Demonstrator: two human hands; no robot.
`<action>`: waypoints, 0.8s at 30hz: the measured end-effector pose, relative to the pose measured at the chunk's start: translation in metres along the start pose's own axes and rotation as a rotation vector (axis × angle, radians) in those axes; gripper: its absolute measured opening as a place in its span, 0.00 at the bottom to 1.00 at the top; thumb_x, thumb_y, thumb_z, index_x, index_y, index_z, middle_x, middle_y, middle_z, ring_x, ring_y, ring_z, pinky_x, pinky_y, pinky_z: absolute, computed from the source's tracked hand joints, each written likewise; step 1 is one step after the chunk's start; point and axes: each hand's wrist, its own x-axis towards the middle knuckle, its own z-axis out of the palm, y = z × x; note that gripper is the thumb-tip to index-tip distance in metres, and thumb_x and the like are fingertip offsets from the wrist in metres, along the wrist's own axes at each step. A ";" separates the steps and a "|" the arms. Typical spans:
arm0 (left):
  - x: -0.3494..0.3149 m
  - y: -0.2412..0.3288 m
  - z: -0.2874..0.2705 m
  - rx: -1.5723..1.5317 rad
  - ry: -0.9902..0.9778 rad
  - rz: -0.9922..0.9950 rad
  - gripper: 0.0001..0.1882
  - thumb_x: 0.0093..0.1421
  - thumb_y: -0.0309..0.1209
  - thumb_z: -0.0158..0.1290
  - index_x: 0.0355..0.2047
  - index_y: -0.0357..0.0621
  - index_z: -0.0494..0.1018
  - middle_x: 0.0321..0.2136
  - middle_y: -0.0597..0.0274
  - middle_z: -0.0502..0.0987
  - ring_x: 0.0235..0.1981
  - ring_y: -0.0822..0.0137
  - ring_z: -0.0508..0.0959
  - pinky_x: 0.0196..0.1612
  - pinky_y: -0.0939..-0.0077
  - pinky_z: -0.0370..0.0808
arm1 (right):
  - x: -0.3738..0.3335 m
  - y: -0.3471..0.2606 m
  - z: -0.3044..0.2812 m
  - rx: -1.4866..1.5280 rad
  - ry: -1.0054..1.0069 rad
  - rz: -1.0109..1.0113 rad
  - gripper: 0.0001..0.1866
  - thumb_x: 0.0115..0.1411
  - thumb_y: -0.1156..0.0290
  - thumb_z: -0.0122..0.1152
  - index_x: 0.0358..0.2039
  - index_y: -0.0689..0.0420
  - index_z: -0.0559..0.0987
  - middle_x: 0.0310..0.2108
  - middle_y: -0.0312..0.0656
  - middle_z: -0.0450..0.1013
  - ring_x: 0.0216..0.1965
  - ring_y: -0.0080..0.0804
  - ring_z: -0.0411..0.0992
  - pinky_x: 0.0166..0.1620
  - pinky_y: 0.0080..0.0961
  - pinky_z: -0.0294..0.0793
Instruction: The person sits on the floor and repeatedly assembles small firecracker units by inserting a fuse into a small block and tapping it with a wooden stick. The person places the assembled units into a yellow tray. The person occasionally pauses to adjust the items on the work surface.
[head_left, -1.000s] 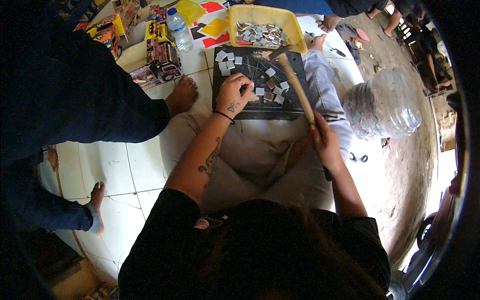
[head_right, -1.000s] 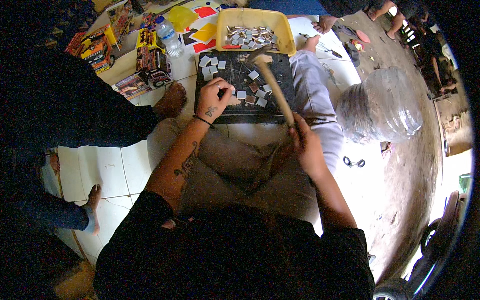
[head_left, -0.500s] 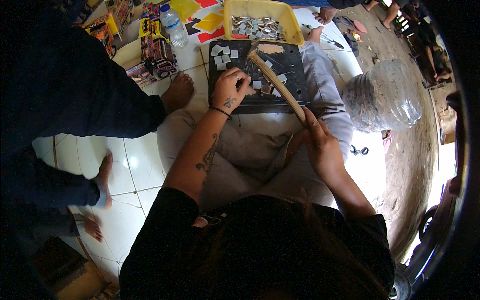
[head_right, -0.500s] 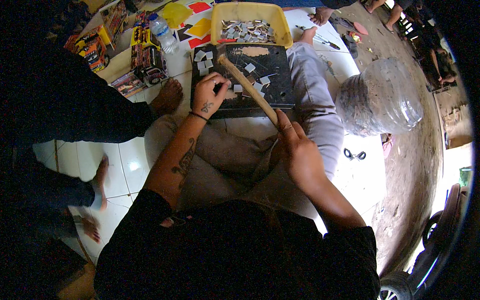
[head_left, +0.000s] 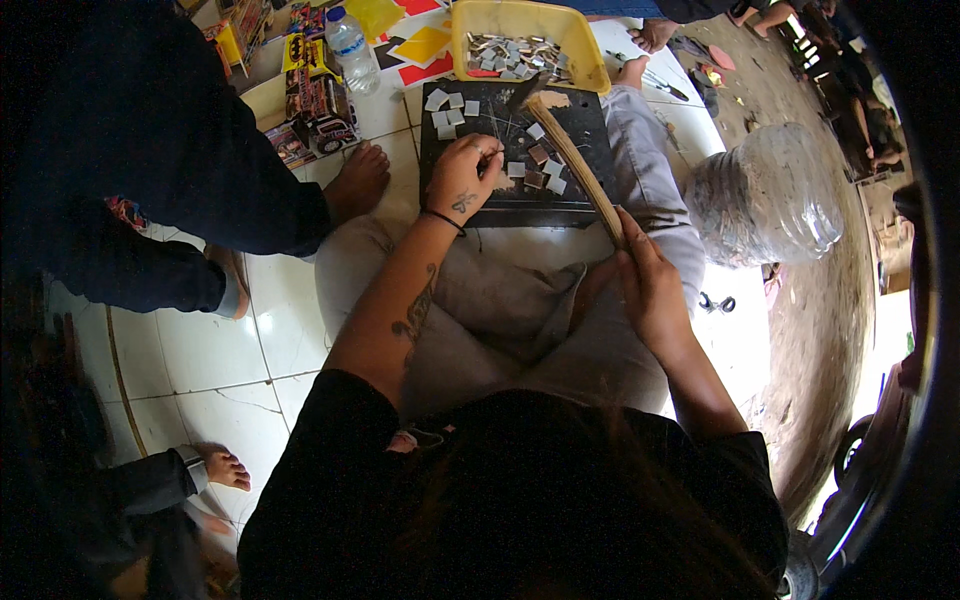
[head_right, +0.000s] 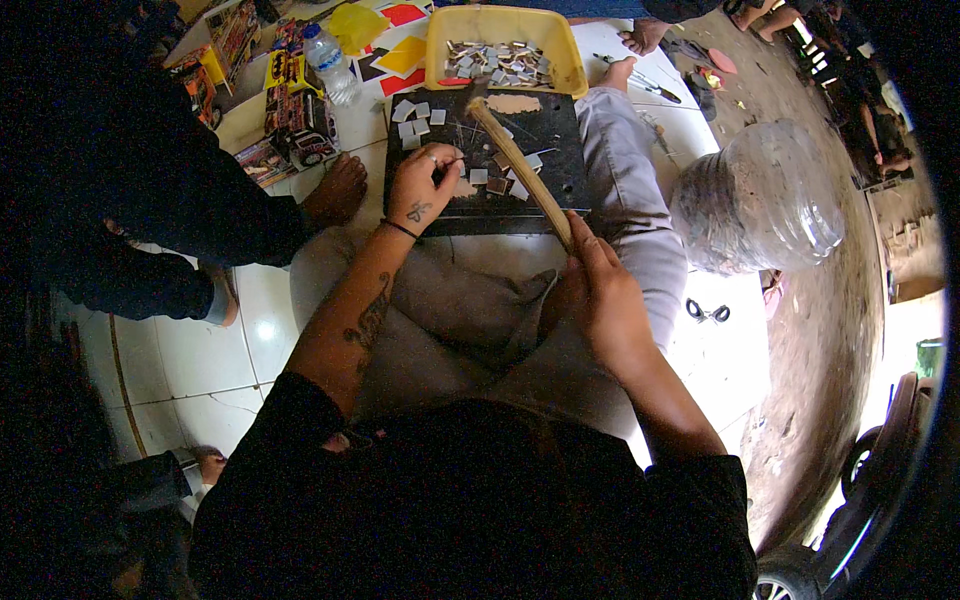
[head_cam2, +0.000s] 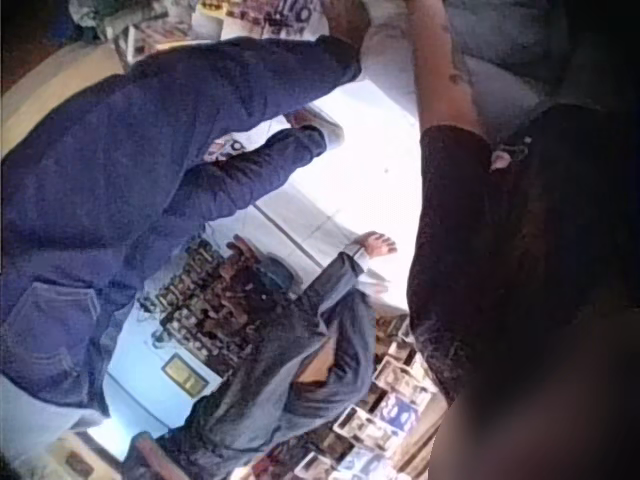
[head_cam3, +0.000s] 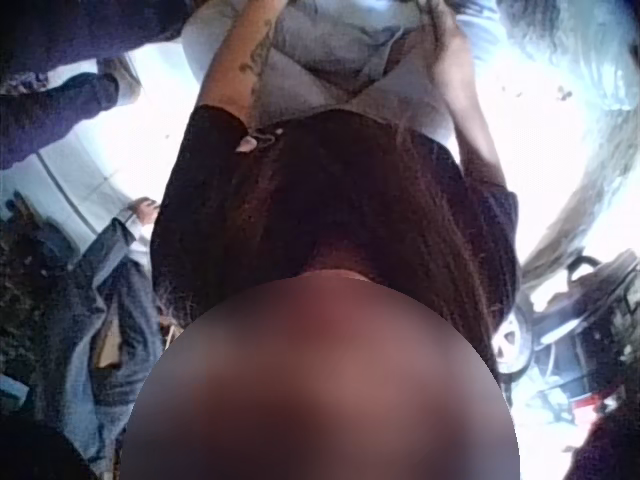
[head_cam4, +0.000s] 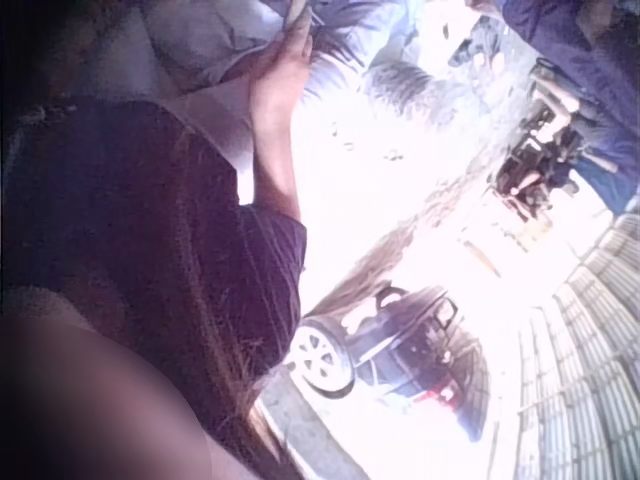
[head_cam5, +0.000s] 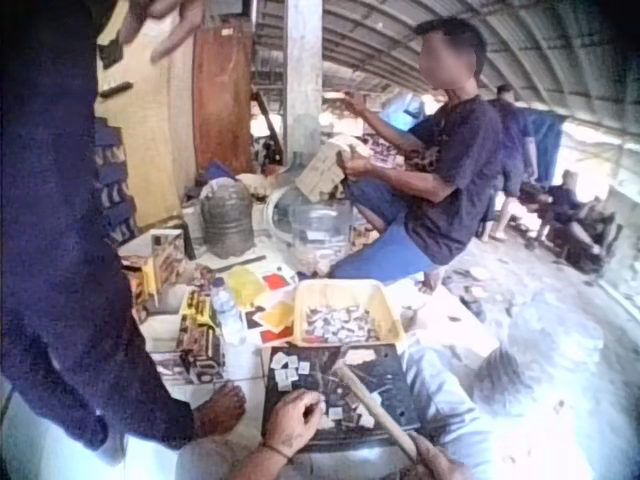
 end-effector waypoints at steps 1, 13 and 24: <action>0.001 0.001 0.000 0.021 -0.004 0.024 0.04 0.54 0.27 0.55 0.25 0.39 0.74 0.26 0.53 0.75 0.30 0.52 0.75 0.36 0.64 0.72 | 0.001 0.001 0.000 0.013 0.024 -0.025 0.27 0.62 0.77 0.47 0.62 0.51 0.60 0.43 0.56 0.70 0.40 0.58 0.72 0.42 0.41 0.72; -0.007 0.002 0.007 0.236 0.080 0.137 0.08 0.57 0.30 0.53 0.25 0.38 0.75 0.25 0.53 0.75 0.30 0.52 0.75 0.37 0.62 0.72 | -0.010 -0.008 0.001 -0.103 -0.061 -0.026 0.41 0.51 0.83 0.51 0.65 0.40 0.57 0.33 0.50 0.67 0.32 0.52 0.73 0.34 0.43 0.72; -0.008 -0.002 0.011 0.266 0.094 0.162 0.07 0.57 0.30 0.53 0.26 0.39 0.75 0.26 0.53 0.75 0.33 0.52 0.74 0.39 0.62 0.71 | -0.010 -0.003 -0.001 -0.118 -0.049 -0.031 0.38 0.55 0.81 0.51 0.65 0.40 0.57 0.33 0.51 0.68 0.30 0.52 0.72 0.34 0.43 0.71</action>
